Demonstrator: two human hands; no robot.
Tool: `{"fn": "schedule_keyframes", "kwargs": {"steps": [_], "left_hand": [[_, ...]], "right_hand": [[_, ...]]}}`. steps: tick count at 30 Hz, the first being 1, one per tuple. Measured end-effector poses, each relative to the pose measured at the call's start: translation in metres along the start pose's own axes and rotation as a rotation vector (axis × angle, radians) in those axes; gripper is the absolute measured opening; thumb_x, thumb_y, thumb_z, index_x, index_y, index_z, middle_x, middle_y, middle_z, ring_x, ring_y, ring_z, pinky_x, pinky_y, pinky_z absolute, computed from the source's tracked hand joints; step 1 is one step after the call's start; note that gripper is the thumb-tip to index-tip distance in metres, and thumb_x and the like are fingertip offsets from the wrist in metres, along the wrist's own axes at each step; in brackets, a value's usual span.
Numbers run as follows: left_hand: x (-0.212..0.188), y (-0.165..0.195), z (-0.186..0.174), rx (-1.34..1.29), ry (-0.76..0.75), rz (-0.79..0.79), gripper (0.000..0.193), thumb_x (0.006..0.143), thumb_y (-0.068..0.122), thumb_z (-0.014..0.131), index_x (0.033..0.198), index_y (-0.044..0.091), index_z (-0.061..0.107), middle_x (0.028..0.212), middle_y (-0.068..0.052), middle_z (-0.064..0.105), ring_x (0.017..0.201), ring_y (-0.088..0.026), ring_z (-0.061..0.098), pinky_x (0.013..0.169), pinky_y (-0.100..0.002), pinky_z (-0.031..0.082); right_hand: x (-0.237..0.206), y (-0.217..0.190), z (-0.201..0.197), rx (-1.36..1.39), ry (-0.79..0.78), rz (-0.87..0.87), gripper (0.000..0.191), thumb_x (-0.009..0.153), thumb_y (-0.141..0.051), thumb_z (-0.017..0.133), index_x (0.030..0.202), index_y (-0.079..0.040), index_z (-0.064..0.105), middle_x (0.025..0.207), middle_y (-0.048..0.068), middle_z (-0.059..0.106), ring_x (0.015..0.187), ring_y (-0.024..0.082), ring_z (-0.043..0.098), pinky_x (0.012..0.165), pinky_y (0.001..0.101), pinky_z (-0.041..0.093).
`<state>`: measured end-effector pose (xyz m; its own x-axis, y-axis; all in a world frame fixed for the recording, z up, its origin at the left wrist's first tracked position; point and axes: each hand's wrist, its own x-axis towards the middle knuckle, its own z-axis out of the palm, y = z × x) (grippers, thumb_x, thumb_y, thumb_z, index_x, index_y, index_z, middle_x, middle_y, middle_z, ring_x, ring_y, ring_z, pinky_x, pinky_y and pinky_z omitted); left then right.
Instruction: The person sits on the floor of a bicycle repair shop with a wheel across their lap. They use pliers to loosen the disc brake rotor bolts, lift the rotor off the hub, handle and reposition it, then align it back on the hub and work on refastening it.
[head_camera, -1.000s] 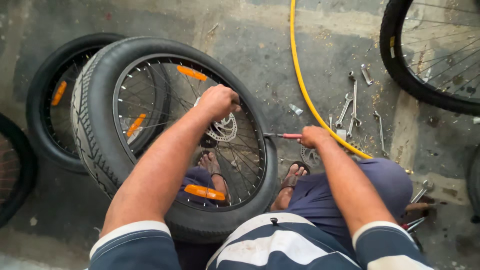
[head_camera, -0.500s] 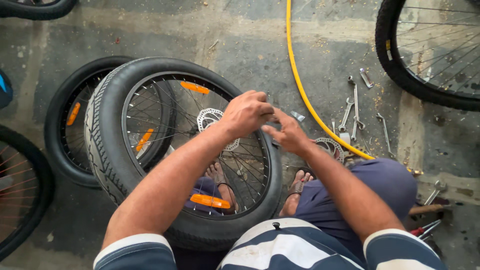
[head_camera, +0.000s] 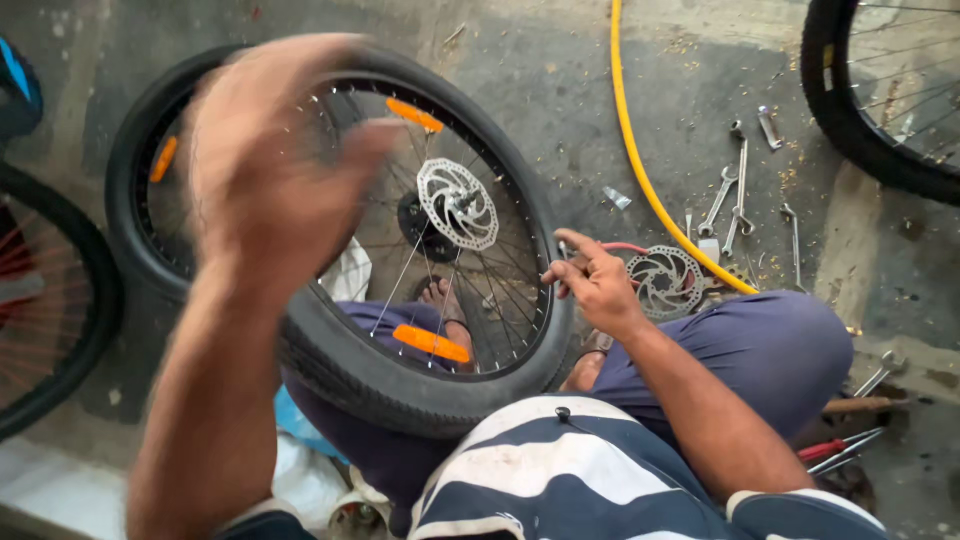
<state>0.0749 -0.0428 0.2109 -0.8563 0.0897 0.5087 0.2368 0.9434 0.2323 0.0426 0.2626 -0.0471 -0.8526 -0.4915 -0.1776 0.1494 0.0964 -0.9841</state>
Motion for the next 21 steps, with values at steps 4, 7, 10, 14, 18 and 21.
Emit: {"fn": "schedule_keyframes", "kwargs": {"steps": [4, 7, 10, 14, 18, 21], "left_hand": [[-0.093, -0.013, -0.021, -0.112, 0.233, -0.548, 0.071, 0.1, 0.039, 0.084, 0.153, 0.004, 0.051, 0.151, -0.017, 0.053, 0.14, -0.029, 0.051, 0.122, -0.039, 0.042], [-0.132, -0.019, 0.006, -0.556, 0.241, -0.819, 0.091, 0.087, 0.022, 0.083, 0.159, 0.001, 0.032, 0.158, -0.019, 0.043, 0.147, -0.028, 0.041, 0.121, -0.037, 0.029], [-0.139, -0.022, 0.014, -0.907, 0.358, -0.838, 0.091, 0.09, 0.003, 0.08, 0.167, 0.002, 0.031, 0.164, -0.022, 0.047, 0.148, -0.031, 0.053, 0.127, -0.037, 0.042], [-0.104, -0.017, 0.02, -0.961, 0.388, -0.715, 0.072, 0.094, -0.009, 0.073, 0.157, -0.001, 0.038, 0.158, -0.021, 0.052, 0.144, -0.029, 0.058, 0.126, -0.036, 0.048], [-0.063, -0.02, 0.042, -1.011, 0.408, -0.809, 0.052, 0.091, -0.004, 0.069, 0.139, -0.003, 0.051, 0.137, -0.017, 0.061, 0.124, -0.026, 0.066, 0.111, -0.035, 0.057], [-0.057, -0.039, 0.074, -0.906, 0.299, -0.781, 0.056, 0.089, 0.004, 0.072, 0.14, -0.003, 0.05, 0.137, -0.018, 0.06, 0.124, -0.029, 0.064, 0.111, -0.038, 0.054]], "right_hand": [[-0.014, 0.001, 0.002, -0.002, 0.072, -0.012, 0.069, 0.101, -0.008, 0.056, 0.162, -0.011, 0.023, 0.088, 0.01, 0.077, 0.057, 0.009, 0.063, 0.057, 0.0253, 0.055], [-0.018, 0.002, 0.007, -0.013, 0.089, -0.128, 0.065, 0.103, -0.007, 0.053, 0.161, -0.015, 0.025, 0.093, 0.007, 0.077, 0.056, 0.009, 0.062, 0.054, 0.024, 0.055], [-0.03, -0.012, 0.014, 0.079, -0.031, -0.271, 0.036, 0.097, 0.004, 0.051, 0.123, -0.006, 0.072, 0.118, 0.012, 0.075, 0.089, 0.015, 0.072, 0.065, 0.0299, 0.061], [-0.076, -0.062, 0.025, -0.311, 0.062, -0.407, 0.026, 0.097, -0.014, 0.067, 0.122, -0.007, 0.072, 0.107, 0.013, 0.077, 0.093, 0.025, 0.076, 0.082, 0.0351, 0.06], [-0.114, -0.115, 0.042, -0.614, 0.15, -0.724, 0.095, 0.076, -0.06, 0.078, 0.136, 0.009, 0.055, 0.126, 0.026, 0.065, 0.112, 0.041, 0.067, 0.096, 0.0477, 0.054], [-0.106, -0.127, 0.048, -0.78, 0.311, -0.791, 0.091, 0.072, -0.053, 0.078, 0.134, 0.01, 0.055, 0.129, 0.024, 0.062, 0.113, 0.039, 0.067, 0.096, 0.0467, 0.054]]}}
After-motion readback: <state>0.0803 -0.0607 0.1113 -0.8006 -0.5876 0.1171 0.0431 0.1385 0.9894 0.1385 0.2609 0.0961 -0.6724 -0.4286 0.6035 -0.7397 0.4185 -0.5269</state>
